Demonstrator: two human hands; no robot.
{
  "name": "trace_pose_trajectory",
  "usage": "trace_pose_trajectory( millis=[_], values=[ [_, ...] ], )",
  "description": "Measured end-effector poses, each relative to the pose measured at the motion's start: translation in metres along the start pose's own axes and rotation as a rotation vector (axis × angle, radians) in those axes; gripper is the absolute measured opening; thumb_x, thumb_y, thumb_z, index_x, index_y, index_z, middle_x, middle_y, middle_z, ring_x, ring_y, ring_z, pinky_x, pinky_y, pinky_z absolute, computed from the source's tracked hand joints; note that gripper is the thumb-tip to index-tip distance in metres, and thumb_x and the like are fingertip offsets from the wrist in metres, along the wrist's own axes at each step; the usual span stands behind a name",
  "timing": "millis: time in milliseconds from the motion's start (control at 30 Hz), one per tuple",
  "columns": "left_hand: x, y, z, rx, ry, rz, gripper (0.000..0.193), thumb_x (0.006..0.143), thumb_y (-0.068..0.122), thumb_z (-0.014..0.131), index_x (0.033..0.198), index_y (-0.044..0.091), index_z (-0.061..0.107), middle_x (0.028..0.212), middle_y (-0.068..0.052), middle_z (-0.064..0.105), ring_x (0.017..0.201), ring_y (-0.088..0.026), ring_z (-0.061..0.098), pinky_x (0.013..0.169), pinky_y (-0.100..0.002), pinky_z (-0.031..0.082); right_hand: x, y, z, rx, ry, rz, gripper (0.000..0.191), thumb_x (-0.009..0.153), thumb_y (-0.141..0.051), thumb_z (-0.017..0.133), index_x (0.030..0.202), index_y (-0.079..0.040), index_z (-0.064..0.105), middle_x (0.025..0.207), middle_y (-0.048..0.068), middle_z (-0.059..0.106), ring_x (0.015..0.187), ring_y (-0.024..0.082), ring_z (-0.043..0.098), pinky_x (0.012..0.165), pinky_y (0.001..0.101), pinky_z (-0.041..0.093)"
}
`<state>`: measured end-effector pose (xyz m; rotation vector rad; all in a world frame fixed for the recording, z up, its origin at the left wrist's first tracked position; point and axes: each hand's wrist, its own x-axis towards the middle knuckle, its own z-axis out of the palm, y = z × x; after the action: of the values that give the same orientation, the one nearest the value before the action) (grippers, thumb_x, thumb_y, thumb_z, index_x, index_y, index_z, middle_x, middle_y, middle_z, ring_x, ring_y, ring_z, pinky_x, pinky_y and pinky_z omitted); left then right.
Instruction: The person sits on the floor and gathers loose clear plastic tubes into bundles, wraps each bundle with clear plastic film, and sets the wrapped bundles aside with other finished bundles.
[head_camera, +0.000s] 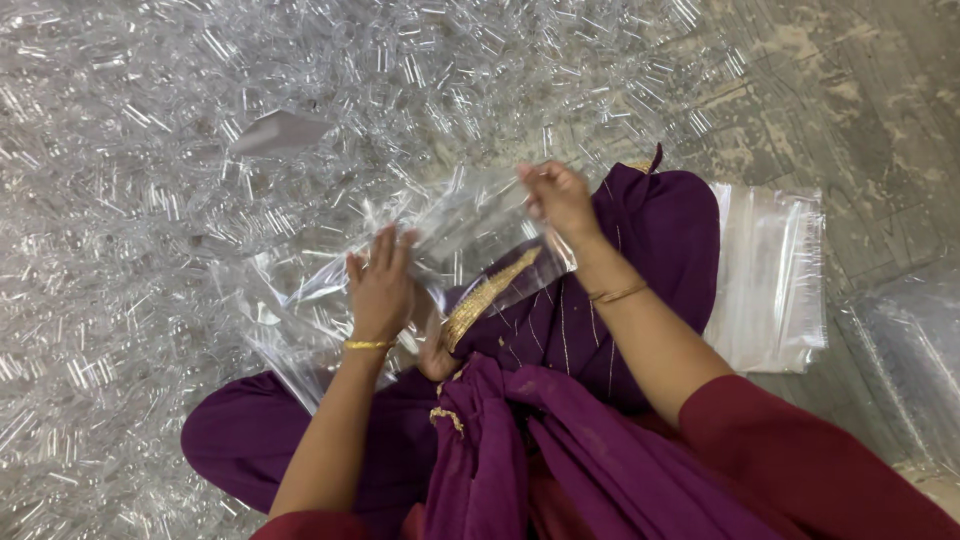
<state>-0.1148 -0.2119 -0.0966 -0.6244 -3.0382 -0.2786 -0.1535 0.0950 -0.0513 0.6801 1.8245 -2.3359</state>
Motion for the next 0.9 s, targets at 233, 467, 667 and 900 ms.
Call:
trace_pose_trajectory(
  millis=[233,467,667,900],
  values=[
    [-0.033,-0.052,-0.005,-0.48,0.038,-0.276,0.052,0.096,0.033,0.049,0.134,-0.001,0.059,0.127,-0.026,0.063,0.117,-0.044,0.061,0.098,-0.048,0.049,0.056,-0.057,-0.057,0.376,0.003,-0.463,0.013,0.101,-0.013,0.072,0.093,-0.01,0.063,0.083,0.0,0.065,0.063,0.007,0.057,0.056,0.0204,0.048],
    [0.0,-0.099,0.004,-0.698,-0.439,-0.557,0.069,0.104,0.052,0.037,0.108,-0.009,0.07,0.1,-0.032,0.071,0.099,-0.049,0.07,0.095,-0.051,0.052,0.073,-0.145,-0.147,0.72,0.293,-0.763,0.01,0.113,-0.006,0.066,0.12,0.001,0.066,0.107,0.012,0.069,0.087,0.016,0.066,0.077,0.0271,0.056],
    [0.016,-0.11,0.02,-0.422,-0.487,-0.497,0.069,0.098,0.051,0.054,0.126,-0.012,0.054,0.114,-0.041,0.063,0.113,-0.054,0.062,0.098,-0.054,0.05,0.035,-0.136,-0.131,0.228,-0.016,-0.782,0.01,0.112,-0.014,0.074,0.106,-0.01,0.066,0.098,0.003,0.069,0.075,0.014,0.063,0.06,0.0254,0.048],
    [0.019,-0.081,0.003,-0.199,-0.339,-0.527,0.052,0.089,0.035,0.066,0.125,-0.001,0.058,0.129,-0.039,0.055,0.111,-0.055,0.061,0.091,-0.055,0.052,0.006,-0.081,-0.033,0.003,-0.052,-0.459,0.008,0.104,-0.008,0.064,0.099,-0.004,0.068,0.092,0.009,0.075,0.081,0.015,0.074,0.074,0.0284,0.065]
  ],
)
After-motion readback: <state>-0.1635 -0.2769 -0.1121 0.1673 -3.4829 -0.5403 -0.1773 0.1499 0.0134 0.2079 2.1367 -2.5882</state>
